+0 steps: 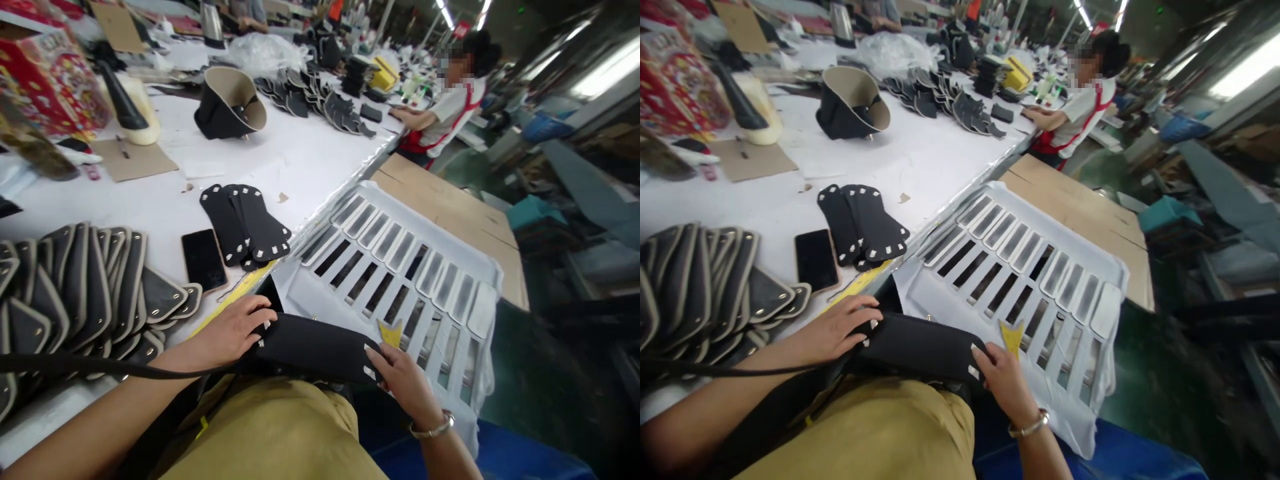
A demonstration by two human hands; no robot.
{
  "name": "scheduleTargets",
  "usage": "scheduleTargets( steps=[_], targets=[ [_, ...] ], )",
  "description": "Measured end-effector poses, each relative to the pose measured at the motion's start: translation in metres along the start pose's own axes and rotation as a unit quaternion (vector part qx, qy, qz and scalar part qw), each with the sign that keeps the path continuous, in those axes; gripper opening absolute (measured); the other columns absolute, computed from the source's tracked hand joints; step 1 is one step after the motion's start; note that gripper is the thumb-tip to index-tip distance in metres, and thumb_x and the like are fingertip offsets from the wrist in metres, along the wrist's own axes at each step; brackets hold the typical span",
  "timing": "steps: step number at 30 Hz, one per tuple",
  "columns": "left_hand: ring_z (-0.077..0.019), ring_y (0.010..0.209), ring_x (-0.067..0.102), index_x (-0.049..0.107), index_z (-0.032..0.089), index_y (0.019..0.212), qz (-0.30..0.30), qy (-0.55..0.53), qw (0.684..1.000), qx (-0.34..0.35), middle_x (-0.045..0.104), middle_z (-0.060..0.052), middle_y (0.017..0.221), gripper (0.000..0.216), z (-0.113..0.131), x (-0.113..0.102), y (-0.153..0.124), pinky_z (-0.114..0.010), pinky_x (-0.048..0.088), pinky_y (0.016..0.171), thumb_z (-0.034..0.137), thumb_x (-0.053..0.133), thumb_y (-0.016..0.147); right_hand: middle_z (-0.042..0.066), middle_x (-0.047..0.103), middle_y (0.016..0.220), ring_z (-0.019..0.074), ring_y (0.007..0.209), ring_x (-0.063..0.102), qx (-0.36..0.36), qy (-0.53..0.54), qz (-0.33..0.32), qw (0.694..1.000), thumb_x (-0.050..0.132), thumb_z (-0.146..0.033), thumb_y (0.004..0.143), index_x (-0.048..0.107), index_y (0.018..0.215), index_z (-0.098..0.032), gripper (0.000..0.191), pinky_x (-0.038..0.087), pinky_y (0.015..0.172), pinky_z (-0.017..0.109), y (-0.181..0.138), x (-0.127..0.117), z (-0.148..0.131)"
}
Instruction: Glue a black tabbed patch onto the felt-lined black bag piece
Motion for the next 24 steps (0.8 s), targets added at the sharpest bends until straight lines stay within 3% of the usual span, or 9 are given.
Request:
scheduleTargets(
  steps=[4, 10, 14, 18, 24],
  targets=[
    [-0.0261, 0.117, 0.042, 0.059, 0.026, 0.109, -0.064, 0.072, 0.993, 0.075, 0.046, -0.007, 0.125, 0.048, 0.016, 0.005, 0.011, -0.044, 0.036, 0.099, 0.001, 0.044, 0.071, -0.005, 0.039, 0.049, 0.0119, 0.042, 0.047, -0.027, 0.014, 0.029, 0.999, 0.047, -0.048, 0.085, 0.038, 0.06, -0.021, 0.038, 0.034, 0.041, 0.024, -0.004, -0.003, 0.0],
    [-0.025, 0.121, 0.04, 0.062, 0.028, 0.102, -0.136, 0.092, 0.983, 0.083, 0.048, -0.004, 0.129, 0.048, 0.03, 0.005, 0.025, -0.044, 0.033, 0.103, -0.001, 0.049, 0.066, -0.005, 0.04, 0.046, 0.0131, 0.042, 0.046, -0.055, 0.013, 0.039, 0.998, 0.047, -0.047, 0.086, 0.035, 0.058, -0.022, 0.039, 0.035, 0.044, 0.027, -0.007, -0.006, -0.001],
    [-0.0258, 0.121, 0.042, 0.062, 0.021, 0.091, -0.151, 0.084, 0.983, 0.066, 0.049, -0.007, 0.13, 0.017, 0.045, 0.01, 0.037, -0.042, 0.033, 0.104, 0.019, 0.061, 0.073, -0.005, 0.04, 0.045, 0.0132, 0.044, 0.046, -0.044, 0.006, 0.039, 0.998, 0.046, -0.046, 0.086, 0.036, 0.058, -0.021, 0.038, 0.033, 0.045, 0.026, -0.007, -0.009, -0.001],
    [-0.0316, 0.122, 0.043, 0.057, 0.017, 0.089, -0.184, 0.086, 0.978, 0.053, 0.046, -0.015, 0.134, 0.046, 0.053, 0.028, 0.045, -0.045, 0.034, 0.102, 0.043, 0.078, 0.058, -0.005, 0.04, 0.045, 0.0129, 0.044, 0.044, -0.055, -0.009, 0.048, 0.997, 0.045, -0.047, 0.087, 0.037, 0.059, -0.021, 0.038, 0.031, 0.046, 0.026, -0.006, -0.009, 0.002],
    [-0.0315, 0.122, 0.044, 0.052, 0.016, 0.09, -0.203, 0.105, 0.973, 0.043, 0.045, -0.019, 0.134, 0.046, 0.054, 0.042, 0.049, -0.045, 0.036, 0.101, 0.038, 0.079, 0.06, -0.005, 0.042, 0.046, 0.0116, 0.045, 0.041, -0.075, -0.015, 0.064, 0.995, 0.044, -0.047, 0.088, 0.037, 0.059, -0.021, 0.04, 0.028, 0.046, 0.026, -0.007, -0.008, 0.006]
  ],
)
Point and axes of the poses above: each hand's wrist, its own y-axis towards the middle knuckle, its own x-axis out of the palm, z = x × y, the point moved 6 cm from there along y, towards the middle knuckle
